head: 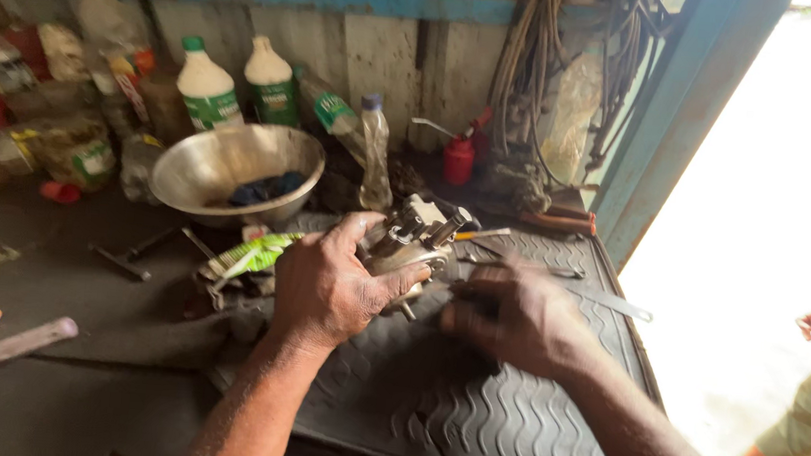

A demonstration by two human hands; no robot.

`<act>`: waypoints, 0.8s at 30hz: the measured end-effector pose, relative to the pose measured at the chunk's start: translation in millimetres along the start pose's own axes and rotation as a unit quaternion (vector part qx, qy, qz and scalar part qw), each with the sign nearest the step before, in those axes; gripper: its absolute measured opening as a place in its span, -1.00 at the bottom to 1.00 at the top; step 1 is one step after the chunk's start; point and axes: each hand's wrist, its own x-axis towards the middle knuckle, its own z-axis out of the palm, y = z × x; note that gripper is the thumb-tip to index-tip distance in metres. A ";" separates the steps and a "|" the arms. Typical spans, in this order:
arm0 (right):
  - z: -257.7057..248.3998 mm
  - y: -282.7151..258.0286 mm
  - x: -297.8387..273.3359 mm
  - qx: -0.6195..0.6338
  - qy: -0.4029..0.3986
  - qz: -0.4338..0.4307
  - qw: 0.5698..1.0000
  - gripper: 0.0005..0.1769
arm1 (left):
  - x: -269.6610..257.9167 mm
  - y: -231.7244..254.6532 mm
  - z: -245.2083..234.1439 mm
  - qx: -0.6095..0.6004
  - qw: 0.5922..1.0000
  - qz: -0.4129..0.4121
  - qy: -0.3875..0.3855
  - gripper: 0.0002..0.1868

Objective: The person wipes and cleans an alternator component with a dark cloth, then applies a tool to its surface.

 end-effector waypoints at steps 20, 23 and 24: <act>-20.8 -12.1 3.7 0.248 0.100 0.270 0.925 -0.66 | -5.1 12.8 12.2 0.039 0.994 0.098 -0.033 -0.34; -19.8 -10.7 1.7 0.036 0.060 0.296 0.953 -0.63 | -6.5 13.4 12.7 0.038 0.994 0.088 -0.052 -0.39; -21.4 -9.4 -0.2 0.127 0.071 0.223 0.964 -0.66 | -6.3 12.8 12.6 0.035 0.994 0.093 -0.048 -0.39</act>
